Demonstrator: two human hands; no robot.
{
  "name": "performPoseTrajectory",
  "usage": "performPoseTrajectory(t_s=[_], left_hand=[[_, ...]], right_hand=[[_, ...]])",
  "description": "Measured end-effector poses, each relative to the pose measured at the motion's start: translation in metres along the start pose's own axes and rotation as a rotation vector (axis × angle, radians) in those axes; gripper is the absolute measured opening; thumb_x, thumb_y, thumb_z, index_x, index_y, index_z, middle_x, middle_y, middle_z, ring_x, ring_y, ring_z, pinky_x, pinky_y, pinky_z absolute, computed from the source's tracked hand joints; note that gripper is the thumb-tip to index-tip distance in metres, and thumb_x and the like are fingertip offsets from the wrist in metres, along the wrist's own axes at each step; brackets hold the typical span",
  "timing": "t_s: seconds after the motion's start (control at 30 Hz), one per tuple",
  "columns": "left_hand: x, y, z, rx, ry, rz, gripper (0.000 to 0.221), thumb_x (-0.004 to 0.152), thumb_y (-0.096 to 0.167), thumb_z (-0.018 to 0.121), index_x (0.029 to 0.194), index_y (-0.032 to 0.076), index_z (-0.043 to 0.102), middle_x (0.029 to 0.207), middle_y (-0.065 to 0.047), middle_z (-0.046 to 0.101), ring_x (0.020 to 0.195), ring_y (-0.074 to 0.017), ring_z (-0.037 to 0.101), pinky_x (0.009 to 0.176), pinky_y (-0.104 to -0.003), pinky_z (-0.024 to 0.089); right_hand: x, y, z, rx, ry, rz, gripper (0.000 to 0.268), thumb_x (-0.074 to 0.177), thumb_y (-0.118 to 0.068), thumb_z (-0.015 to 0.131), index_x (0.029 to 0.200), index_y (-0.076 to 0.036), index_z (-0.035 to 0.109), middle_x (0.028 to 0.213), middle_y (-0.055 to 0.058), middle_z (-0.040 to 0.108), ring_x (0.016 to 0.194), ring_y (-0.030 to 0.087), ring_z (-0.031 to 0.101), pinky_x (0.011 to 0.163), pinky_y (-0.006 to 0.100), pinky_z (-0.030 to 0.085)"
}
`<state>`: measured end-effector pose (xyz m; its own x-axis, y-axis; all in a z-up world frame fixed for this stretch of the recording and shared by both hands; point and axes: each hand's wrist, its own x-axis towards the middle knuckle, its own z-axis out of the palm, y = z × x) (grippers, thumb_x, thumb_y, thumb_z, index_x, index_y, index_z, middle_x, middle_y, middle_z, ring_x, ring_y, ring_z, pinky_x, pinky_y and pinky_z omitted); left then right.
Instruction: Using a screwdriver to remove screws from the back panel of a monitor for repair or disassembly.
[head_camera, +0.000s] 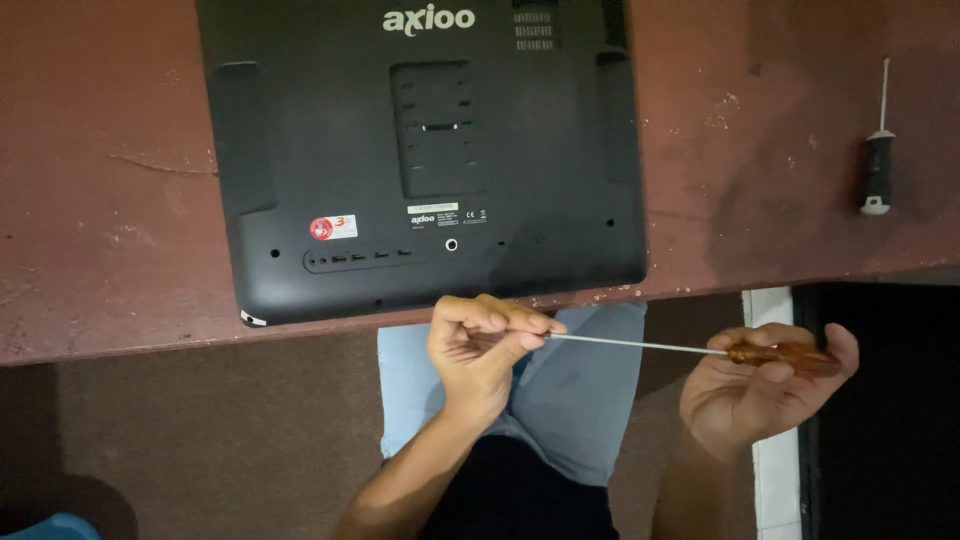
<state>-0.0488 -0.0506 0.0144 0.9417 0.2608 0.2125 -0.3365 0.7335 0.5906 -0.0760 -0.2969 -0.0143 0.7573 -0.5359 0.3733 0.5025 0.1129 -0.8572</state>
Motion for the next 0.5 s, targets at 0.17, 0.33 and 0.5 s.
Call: performPoseTrajectory(t_s=[0.17, 0.33, 0.5], left_hand=[[-0.002, 0.0, -0.001, 0.011, 0.005, 0.022, 0.032, 0.087, -0.019, 0.07, 0.101, 0.004, 0.052, 0.091, -0.021, 0.071, 0.088, -0.0376, 0.075, 0.08, -0.049, 0.068], [0.0, 0.003, -0.005, 0.106, -0.044, 0.068, 0.03, 0.089, -0.019, 0.068, 0.101, 0.003, 0.05, 0.093, -0.025, 0.071, 0.088, -0.0386, 0.075, 0.082, -0.048, 0.068], [0.004, 0.003, -0.009, 0.183, -0.092, 0.121, 0.034, 0.089, -0.02, 0.068, 0.107, 0.003, 0.051, 0.097, -0.025, 0.07, 0.092, -0.0374, 0.075, 0.089, -0.051, 0.069]], right_hand=[[-0.002, -0.002, 0.001, -0.004, -0.014, 0.012, 0.053, 0.106, -0.026, 0.072, 0.151, -0.018, 0.044, 0.108, 0.004, 0.066, 0.092, 0.009, 0.068, 0.077, 0.028, 0.064], [0.002, -0.015, 0.014, -0.114, -0.003, 0.081, 0.043, 0.106, -0.028, 0.071, 0.139, -0.015, 0.046, 0.101, 0.007, 0.062, 0.084, 0.013, 0.063, 0.079, 0.03, 0.065], [0.0, -0.02, 0.017, -0.084, -0.017, 0.224, 0.034, 0.106, -0.021, 0.07, 0.131, -0.011, 0.049, 0.1, 0.009, 0.066, 0.076, 0.019, 0.068, 0.071, 0.032, 0.068]])
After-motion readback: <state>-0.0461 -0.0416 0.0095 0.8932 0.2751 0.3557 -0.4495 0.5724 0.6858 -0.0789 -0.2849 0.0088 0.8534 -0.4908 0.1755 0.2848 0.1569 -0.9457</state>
